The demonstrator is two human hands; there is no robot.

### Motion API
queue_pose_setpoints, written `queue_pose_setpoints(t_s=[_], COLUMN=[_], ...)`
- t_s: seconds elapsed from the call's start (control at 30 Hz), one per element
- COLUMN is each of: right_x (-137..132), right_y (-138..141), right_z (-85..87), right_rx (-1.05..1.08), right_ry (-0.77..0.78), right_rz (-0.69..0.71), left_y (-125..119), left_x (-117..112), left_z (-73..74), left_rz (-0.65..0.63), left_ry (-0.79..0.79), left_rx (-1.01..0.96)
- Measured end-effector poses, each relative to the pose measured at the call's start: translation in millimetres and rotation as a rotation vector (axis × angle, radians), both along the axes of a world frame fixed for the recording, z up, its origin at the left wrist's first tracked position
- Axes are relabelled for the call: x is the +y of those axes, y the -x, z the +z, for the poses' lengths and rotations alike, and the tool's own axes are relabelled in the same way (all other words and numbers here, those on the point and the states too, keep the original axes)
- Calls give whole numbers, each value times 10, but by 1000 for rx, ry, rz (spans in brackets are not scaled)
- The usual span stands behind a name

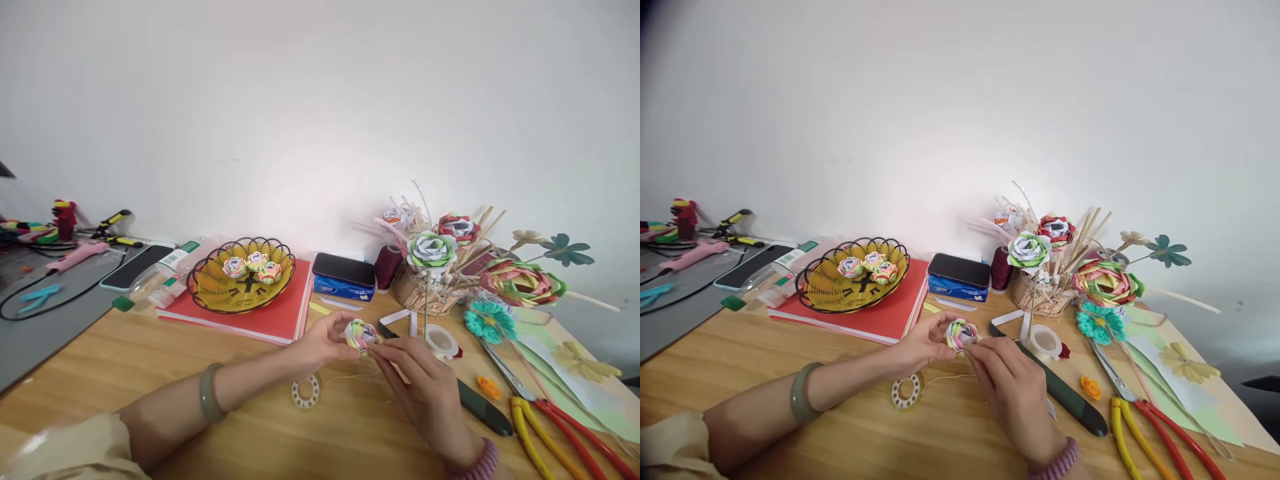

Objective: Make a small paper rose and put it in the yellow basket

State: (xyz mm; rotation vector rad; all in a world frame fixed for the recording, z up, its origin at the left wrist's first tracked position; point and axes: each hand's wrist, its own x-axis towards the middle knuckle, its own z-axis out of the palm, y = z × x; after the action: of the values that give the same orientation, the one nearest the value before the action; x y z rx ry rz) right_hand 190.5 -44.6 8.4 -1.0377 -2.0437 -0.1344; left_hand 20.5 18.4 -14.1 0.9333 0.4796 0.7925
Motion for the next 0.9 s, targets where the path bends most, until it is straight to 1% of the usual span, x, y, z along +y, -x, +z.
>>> queue_pose_setpoints(t_s=[0.13, 0.2, 0.27, 0.33, 0.53, 0.6, 0.73, 0.83, 0.9], right_x=[-21, -28, -29, -26, -18, -33, -100, -135, -131], right_y=[-13, -23, -29, -30, 1, -8, -99, -173, -179], right_z=[-45, -52, -52, -48, -48, -48, -45, -37, -20], right_rx=[-63, -33, 30, 54, -6, -25, -133, -276, -323], right_ry=[-76, -93, -98, -107, -79, -92, -162, -172, -173], right_rz=[50, 34, -12, -31, 6, 11, 30, 78, 105], left_y=[31, 48, 58, 64, 74, 77, 84, 93, 98], left_x=[-55, -62, -61, -59, -69, -81, -124, -150, -153], left_z=[33, 37, 38, 40, 60, 60, 43, 37, 47], left_rz=[1, 0, -5, -9, -48, -62, -126, -162, -168], left_ry=[110, 131, 131, 138, 153, 165, 201, 230, 241], left_rx=[-70, -119, -142, -142, -99, -90, -105, -113, -109])
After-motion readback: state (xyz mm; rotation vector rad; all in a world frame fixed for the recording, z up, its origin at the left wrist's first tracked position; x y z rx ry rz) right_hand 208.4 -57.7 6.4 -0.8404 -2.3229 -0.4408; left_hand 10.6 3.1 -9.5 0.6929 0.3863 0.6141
